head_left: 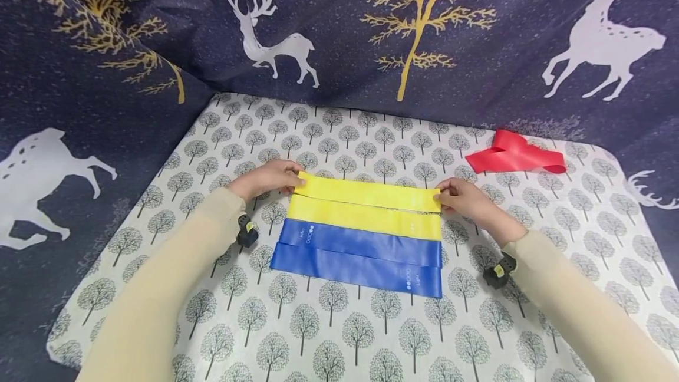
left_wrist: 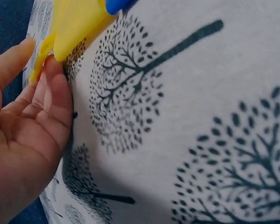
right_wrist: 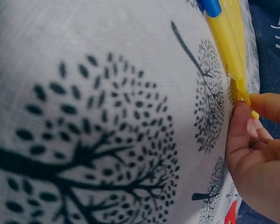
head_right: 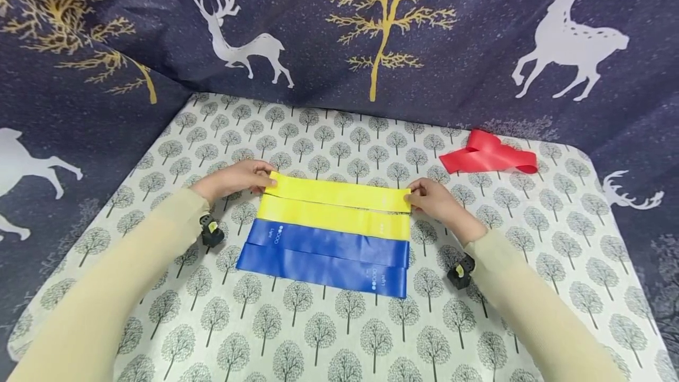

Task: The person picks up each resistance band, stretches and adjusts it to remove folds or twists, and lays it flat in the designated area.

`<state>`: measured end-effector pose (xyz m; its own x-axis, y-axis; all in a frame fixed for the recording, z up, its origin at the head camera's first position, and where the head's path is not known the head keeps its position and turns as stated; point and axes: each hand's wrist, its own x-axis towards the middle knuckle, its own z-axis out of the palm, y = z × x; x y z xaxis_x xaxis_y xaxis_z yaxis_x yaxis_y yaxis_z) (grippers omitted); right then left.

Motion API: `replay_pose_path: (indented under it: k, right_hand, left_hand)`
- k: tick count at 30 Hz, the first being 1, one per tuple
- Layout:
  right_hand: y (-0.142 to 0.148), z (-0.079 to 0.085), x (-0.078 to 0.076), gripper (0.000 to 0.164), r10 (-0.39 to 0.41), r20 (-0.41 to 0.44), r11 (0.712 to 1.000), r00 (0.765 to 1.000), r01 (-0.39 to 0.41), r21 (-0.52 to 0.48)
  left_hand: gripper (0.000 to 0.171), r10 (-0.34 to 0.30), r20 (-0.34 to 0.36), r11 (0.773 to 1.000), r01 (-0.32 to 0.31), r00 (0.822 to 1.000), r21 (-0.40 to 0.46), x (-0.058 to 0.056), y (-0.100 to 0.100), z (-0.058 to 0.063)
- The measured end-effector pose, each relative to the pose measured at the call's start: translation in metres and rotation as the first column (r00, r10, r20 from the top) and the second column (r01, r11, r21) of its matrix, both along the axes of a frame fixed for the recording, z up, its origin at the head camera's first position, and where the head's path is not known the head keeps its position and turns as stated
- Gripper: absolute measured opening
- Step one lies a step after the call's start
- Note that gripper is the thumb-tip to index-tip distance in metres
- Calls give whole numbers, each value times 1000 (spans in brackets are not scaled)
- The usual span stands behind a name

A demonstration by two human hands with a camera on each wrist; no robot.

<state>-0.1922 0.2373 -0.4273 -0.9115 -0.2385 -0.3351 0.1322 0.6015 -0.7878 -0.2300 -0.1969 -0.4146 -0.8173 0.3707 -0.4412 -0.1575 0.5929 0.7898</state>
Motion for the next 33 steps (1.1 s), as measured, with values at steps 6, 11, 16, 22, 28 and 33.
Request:
replay_pose_path:
  k: [6, 11, 16, 22, 28, 33]
  right_hand:
    - [1, -3, 1, 37, -12, -13, 1000, 1000, 12, -24]
    - [-1, -3, 5, 35, -41, -13, 999, 999, 40, -28]
    - [-1, -6, 7, 31, -75, -13, 996, 997, 74, -52]
    - [0, -8, 10, 29, -75, 1, 993, 997, 74, -92]
    - [1, -7, 12, 28, -67, -21, 997, 998, 66, -46]
    - [-2, -5, 12, 26, -74, -37, 996, 997, 72, -49]
  left_hand:
    - [42, 25, 27, 999, -26, 999, 43, 0, -2, -2]
    - [38, 33, 12, 999, -33, 999, 30, -1, -1, -3]
    - [38, 21, 11, 999, -21, 1000, 40, 0, -2, -5]
    - [41, 58, 25, 997, -59, 998, 43, 1, -1, -7]
    - [42, 98, 28, 994, -99, 995, 37, 2, 1, -7]
    - [43, 119, 22, 991, -120, 993, 52, 3, 0, -6]
